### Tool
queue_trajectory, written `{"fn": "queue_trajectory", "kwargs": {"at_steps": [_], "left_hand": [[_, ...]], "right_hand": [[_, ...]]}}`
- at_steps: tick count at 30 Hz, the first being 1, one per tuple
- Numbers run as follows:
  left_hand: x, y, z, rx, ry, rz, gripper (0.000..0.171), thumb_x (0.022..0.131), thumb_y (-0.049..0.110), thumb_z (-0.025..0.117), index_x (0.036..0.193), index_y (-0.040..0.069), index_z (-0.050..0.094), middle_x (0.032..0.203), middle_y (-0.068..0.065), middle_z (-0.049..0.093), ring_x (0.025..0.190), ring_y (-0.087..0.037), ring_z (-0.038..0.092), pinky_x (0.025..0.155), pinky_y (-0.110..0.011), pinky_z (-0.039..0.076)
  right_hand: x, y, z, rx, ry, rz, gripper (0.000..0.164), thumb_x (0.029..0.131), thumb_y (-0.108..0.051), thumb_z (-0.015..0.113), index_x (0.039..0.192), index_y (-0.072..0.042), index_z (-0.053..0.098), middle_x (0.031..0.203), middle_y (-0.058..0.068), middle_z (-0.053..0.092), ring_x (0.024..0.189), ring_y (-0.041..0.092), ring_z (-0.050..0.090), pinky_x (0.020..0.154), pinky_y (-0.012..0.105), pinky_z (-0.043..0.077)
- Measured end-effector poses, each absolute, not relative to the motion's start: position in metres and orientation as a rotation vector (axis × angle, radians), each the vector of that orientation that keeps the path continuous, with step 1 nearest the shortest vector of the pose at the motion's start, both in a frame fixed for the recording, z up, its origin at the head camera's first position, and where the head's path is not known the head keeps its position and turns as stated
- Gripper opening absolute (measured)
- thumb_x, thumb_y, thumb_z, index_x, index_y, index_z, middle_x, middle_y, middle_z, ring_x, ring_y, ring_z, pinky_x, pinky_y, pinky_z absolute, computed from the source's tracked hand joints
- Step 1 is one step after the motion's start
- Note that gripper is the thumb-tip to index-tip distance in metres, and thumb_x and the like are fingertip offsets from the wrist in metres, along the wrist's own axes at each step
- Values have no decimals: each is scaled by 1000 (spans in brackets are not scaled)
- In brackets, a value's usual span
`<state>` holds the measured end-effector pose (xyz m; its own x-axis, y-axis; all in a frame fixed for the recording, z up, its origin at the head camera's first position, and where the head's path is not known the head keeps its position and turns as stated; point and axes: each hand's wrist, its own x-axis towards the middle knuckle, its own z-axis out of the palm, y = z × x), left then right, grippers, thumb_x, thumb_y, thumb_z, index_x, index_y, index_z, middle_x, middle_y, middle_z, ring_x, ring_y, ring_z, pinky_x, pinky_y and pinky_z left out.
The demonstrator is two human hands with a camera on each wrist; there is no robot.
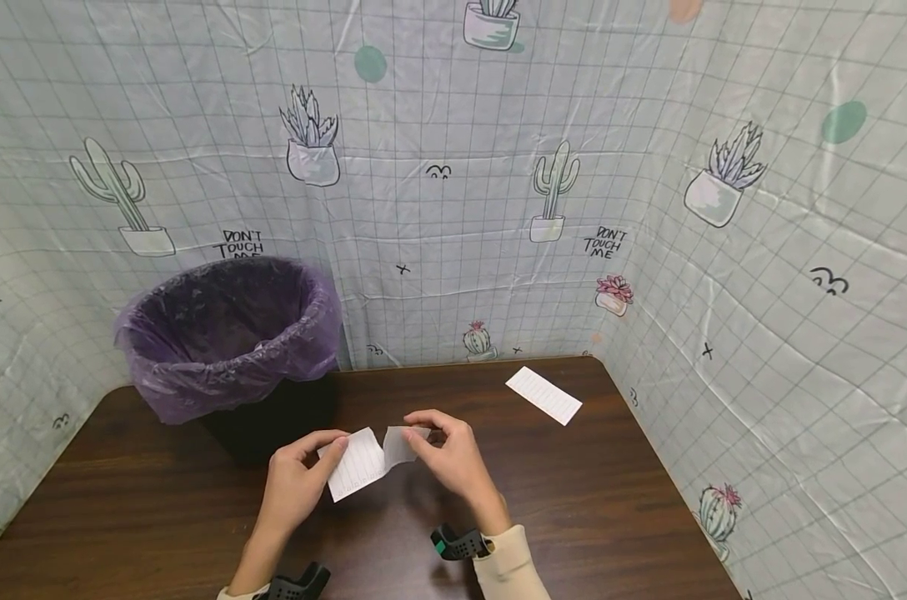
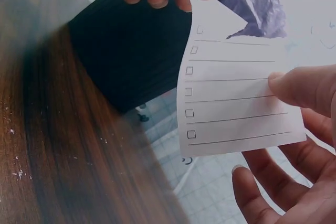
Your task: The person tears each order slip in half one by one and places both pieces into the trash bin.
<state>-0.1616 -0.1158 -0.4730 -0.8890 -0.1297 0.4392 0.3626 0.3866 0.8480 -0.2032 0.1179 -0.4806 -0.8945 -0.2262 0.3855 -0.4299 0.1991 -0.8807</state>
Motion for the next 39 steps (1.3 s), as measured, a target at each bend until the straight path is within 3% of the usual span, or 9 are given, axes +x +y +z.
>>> {"fn": "queue_trajectory", "kwargs": {"at_steps": [8,24,39], "left_hand": [[-161,-120,-473,-174,-2223,-1457,4,92,9,76,91,7,79,73,-1,70,54,0,45,47,-19,38],[-161,-125,-474,-112,-2227,-1426,4,91,9,77,91,5,79,85,-6,77,69,-3,58,58,-18,46],[-162,-131,-472,-92,-2227,-1443,3,92,7,76,91,5,78,80,-5,74,67,-3,57,59,-16,47]], "right_hand": [[-203,117,-481,532,-2315,1766,11,91,-7,77,101,-3,77,92,14,75,75,5,63,67,23,52],[-204,122,-477,503,-2309,1777,12,90,-9,79,100,-3,78,93,14,77,77,7,68,70,28,57],[-207,124,-476,403,-2377,1691,8,91,2,74,97,6,75,89,20,75,74,9,65,69,23,53]]}}
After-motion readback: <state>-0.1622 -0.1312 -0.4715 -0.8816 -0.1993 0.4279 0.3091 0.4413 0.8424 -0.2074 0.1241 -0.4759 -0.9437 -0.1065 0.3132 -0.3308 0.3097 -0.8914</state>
